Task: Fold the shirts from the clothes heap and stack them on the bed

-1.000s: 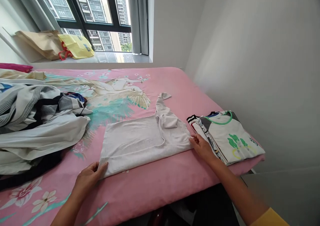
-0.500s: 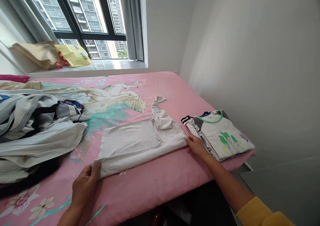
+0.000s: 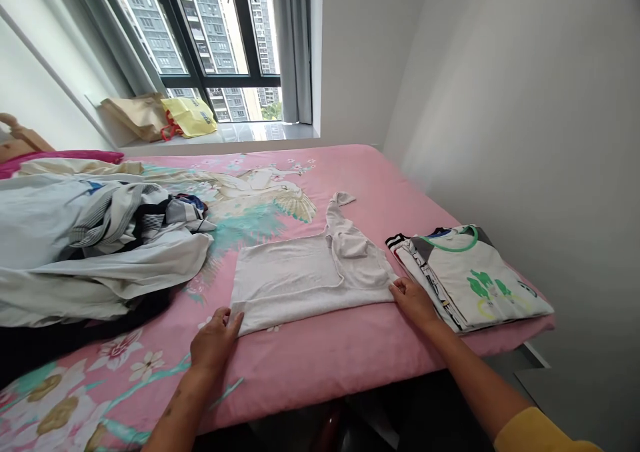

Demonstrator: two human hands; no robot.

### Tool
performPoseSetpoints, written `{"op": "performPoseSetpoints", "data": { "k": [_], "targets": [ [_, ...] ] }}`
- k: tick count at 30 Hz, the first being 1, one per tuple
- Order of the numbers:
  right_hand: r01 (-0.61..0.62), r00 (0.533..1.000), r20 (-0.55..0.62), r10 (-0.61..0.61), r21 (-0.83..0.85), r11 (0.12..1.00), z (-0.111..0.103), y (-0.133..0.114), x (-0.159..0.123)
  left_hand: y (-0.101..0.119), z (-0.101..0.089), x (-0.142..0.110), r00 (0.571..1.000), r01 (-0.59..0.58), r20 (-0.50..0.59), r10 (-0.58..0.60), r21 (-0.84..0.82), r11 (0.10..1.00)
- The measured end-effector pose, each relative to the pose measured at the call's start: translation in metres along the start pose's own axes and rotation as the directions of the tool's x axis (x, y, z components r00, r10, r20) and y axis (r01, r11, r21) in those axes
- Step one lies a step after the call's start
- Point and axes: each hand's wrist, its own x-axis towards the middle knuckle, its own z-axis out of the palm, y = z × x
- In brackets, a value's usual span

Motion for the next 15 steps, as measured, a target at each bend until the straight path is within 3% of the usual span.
{"op": "performPoseSetpoints", "data": {
  "k": [2, 4, 7, 10, 12, 15],
  "targets": [
    [0.001, 1.000, -0.027, -0.002, -0.031, 1.000, -0.001, -0.001, -0.002, -0.005, 0.001, -0.002, 0.997, -0.005, -0.074, 0.000, -0.074, 0.997],
    [0.039, 0.991, -0.127, -0.047, -0.068, 0.997, -0.005, -0.009, -0.008, -0.008, 0.002, -0.006, 0.964, -0.107, -0.256, 0.075, -0.113, 0.988],
    [0.205, 0.926, -0.303, -0.224, -0.095, 0.974, -0.009, -0.038, -0.022, 0.006, 0.005, -0.015, 0.826, -0.411, -0.463, 0.323, -0.102, 0.906],
    [0.457, 0.853, -0.285, -0.437, 0.002, 0.890, -0.001, -0.082, -0.041, 0.046, 0.010, -0.027, 0.697, -0.671, -0.424, 0.579, -0.100, 0.734],
    [0.594, 0.799, -0.188, -0.571, 0.095, 0.799, 0.014, -0.111, -0.053, 0.079, 0.016, -0.033, 0.643, -0.748, -0.333, 0.690, -0.077, 0.659],
    [0.692, 0.718, -0.052, -0.694, 0.156, 0.705, 0.040, -0.137, -0.069, 0.116, 0.028, -0.040, 0.656, -0.740, -0.223, 0.721, -0.006, 0.672]
  ]
}}
